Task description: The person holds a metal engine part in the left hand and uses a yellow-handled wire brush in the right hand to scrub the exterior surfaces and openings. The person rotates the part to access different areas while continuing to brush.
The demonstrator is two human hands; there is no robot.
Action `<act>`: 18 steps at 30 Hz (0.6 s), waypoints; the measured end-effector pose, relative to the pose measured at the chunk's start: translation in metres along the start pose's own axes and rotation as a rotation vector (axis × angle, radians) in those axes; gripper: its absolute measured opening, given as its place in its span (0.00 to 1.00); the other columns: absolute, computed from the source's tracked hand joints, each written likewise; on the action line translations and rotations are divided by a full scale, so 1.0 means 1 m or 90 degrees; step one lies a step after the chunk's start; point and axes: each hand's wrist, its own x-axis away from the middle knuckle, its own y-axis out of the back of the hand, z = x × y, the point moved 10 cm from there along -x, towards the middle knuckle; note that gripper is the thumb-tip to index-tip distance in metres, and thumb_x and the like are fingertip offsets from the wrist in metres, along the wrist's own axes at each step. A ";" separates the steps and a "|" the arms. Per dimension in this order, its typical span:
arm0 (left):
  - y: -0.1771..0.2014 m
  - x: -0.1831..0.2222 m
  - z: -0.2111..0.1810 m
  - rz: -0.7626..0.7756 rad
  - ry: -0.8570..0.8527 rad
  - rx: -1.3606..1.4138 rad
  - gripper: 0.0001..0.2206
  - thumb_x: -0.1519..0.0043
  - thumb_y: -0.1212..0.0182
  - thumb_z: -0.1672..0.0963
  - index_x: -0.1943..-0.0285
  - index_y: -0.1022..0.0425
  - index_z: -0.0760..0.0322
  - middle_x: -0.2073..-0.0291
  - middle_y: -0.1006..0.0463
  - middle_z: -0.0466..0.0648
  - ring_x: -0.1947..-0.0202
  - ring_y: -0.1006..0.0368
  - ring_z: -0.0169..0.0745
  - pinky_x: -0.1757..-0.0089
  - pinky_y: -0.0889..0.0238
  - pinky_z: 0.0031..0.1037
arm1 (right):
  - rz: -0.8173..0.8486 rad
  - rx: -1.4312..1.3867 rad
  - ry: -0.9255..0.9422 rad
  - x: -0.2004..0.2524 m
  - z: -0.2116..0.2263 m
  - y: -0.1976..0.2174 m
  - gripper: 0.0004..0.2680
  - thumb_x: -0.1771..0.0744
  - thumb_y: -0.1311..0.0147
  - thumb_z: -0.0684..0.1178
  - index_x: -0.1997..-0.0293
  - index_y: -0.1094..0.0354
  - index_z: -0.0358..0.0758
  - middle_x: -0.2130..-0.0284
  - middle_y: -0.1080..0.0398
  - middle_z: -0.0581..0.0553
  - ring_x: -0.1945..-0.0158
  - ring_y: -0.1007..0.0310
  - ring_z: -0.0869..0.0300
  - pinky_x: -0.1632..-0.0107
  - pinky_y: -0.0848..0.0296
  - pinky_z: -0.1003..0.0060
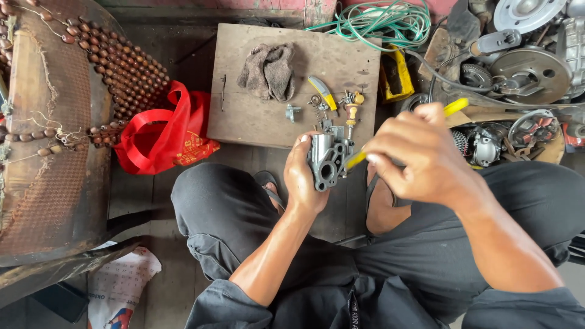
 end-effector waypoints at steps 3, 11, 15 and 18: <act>0.003 -0.009 0.008 0.009 0.006 0.021 0.14 0.35 0.52 0.54 0.56 0.25 0.70 0.72 0.36 0.54 0.67 0.35 0.44 0.64 0.33 0.34 | -0.014 -0.023 0.010 -0.002 0.016 -0.002 0.06 0.30 0.49 0.53 0.66 0.28 0.52 0.72 0.33 0.54 0.69 0.34 0.57 0.54 0.44 0.56; 0.000 -0.006 0.006 0.018 0.009 0.010 0.14 0.35 0.52 0.54 0.55 0.25 0.70 0.72 0.35 0.56 0.67 0.34 0.45 0.65 0.32 0.37 | -0.019 -0.011 0.000 -0.004 0.016 0.000 0.06 0.30 0.48 0.51 0.65 0.27 0.52 0.71 0.32 0.55 0.69 0.34 0.57 0.53 0.44 0.57; 0.004 -0.003 0.002 0.035 0.009 -0.101 0.14 0.34 0.53 0.54 0.55 0.23 0.66 0.70 0.35 0.54 0.65 0.34 0.44 0.63 0.33 0.33 | -0.014 -0.081 0.022 -0.005 0.043 -0.016 0.06 0.30 0.48 0.49 0.66 0.28 0.51 0.72 0.32 0.54 0.70 0.34 0.57 0.54 0.43 0.57; -0.009 0.004 0.006 0.033 0.025 -0.022 0.13 0.35 0.54 0.54 0.56 0.25 0.67 0.70 0.35 0.53 0.66 0.34 0.42 0.64 0.35 0.31 | -0.029 0.050 0.001 -0.011 0.013 0.003 0.06 0.29 0.49 0.50 0.62 0.28 0.49 0.70 0.32 0.53 0.68 0.33 0.55 0.53 0.44 0.56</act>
